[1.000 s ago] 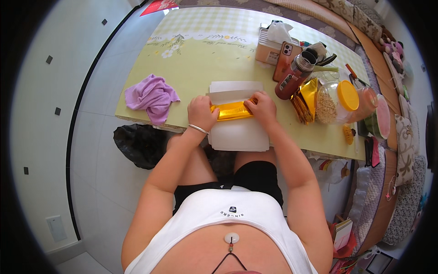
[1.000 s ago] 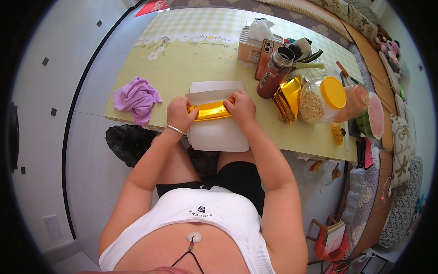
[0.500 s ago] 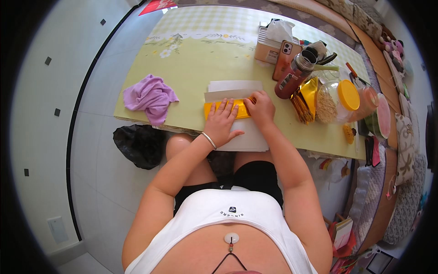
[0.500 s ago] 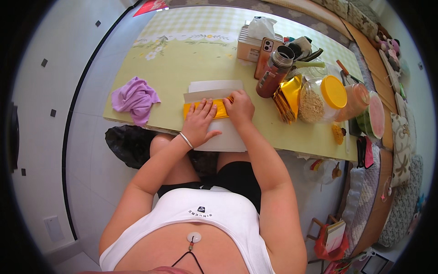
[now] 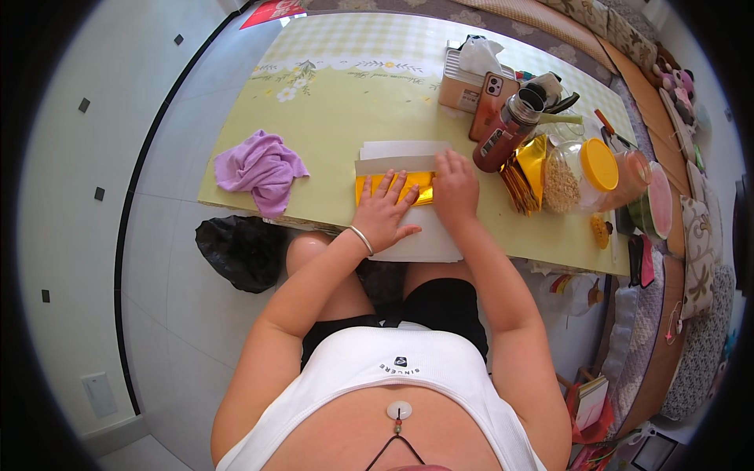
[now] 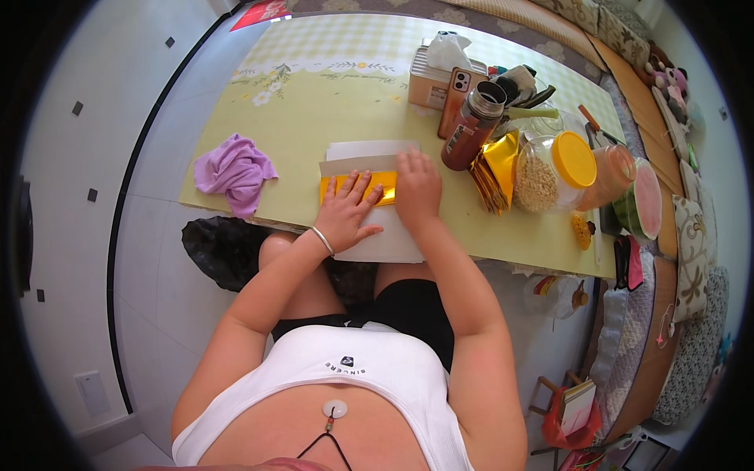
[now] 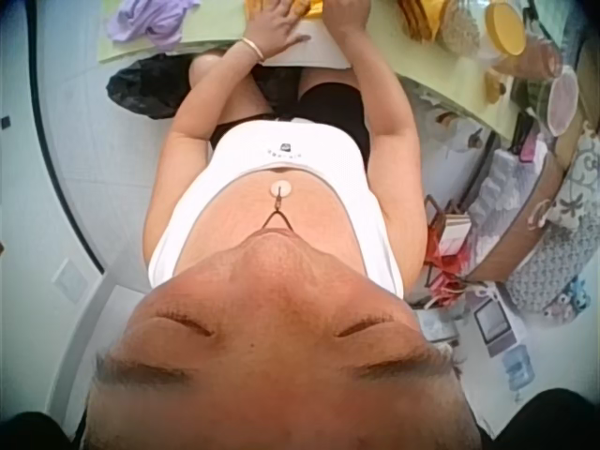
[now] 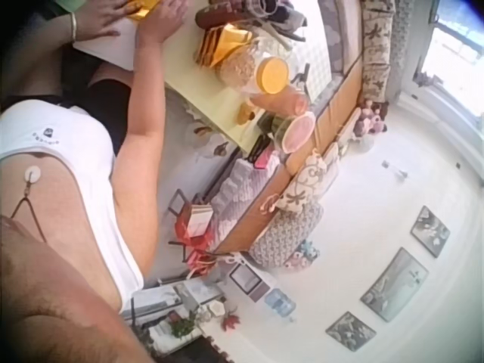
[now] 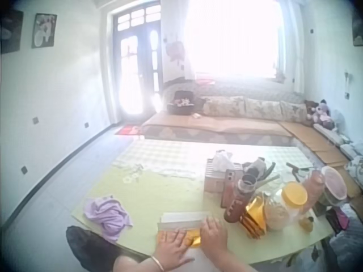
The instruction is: The person sits on the floor and folds multiple sheets of gold-colored paper into triangular shapes using a white paper as a guide. They repeatedly fold the gold paper in half, crease it, and then fold the corners to form a triangle, stacking the finished pieces on the table.
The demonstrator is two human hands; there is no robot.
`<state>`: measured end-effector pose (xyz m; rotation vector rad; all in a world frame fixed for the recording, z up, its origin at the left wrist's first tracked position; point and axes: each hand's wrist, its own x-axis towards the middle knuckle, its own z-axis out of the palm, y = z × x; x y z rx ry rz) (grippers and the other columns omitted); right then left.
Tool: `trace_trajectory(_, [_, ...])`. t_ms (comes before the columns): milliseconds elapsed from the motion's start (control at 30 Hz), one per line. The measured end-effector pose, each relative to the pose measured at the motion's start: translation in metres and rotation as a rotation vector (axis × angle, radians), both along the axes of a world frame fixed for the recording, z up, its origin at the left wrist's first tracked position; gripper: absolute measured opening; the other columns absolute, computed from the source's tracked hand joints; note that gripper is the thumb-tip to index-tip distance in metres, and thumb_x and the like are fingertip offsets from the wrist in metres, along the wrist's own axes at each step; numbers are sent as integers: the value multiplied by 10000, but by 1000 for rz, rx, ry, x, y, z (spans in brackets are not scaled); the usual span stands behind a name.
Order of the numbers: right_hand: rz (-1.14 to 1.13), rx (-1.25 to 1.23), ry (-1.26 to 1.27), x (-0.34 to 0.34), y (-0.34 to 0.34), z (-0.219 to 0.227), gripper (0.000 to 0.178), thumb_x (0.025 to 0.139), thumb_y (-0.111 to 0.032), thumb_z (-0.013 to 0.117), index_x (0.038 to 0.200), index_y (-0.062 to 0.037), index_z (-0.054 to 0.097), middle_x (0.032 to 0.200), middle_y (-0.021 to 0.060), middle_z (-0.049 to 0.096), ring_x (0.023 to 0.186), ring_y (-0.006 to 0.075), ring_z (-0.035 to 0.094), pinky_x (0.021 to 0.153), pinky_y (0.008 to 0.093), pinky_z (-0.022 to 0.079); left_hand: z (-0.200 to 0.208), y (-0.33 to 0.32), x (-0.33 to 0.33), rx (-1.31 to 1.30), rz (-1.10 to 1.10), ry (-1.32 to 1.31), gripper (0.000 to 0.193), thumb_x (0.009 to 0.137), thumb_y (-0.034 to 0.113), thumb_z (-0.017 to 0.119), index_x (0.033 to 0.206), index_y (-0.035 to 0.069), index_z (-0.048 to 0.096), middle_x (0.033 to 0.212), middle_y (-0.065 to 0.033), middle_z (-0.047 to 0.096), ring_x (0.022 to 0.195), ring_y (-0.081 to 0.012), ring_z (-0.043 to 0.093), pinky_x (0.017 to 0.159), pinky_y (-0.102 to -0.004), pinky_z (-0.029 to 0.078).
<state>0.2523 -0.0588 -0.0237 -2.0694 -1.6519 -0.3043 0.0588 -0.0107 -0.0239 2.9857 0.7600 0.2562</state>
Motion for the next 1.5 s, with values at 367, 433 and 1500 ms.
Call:
trace_trajectory(367, [308,-335,-45,13,-63,-8,704,976,-431,552,1513,-1,400,1597,180,367,1503,285,313,1232,466,224,8,37,-31,-126,-153,137,827,934,606,537,1598,170,307,1690,-112,184,1572,-306,111,1210,-626,6])
trace_trajectory(433, [325,-281,-108,17,-67,-4,609,971,-346,556,1451,23,487,1545,195,449,1460,304,396,1209,513,264,14,50,-27,-109,-173,174,806,946,602,517,1597,173,311,1694,-111,170,1576,-315,76,1208,-621,-31])
trace_trajectory(1500, [162,58,386,7,-17,-2,309,820,-211,766,1061,-38,679,1107,140,652,1045,352,602,895,437,489,-12,-4,39,-217,380,-761,213,683,84,773,587,21,593,905,-154,550,897,-330,528,820,-440,444])
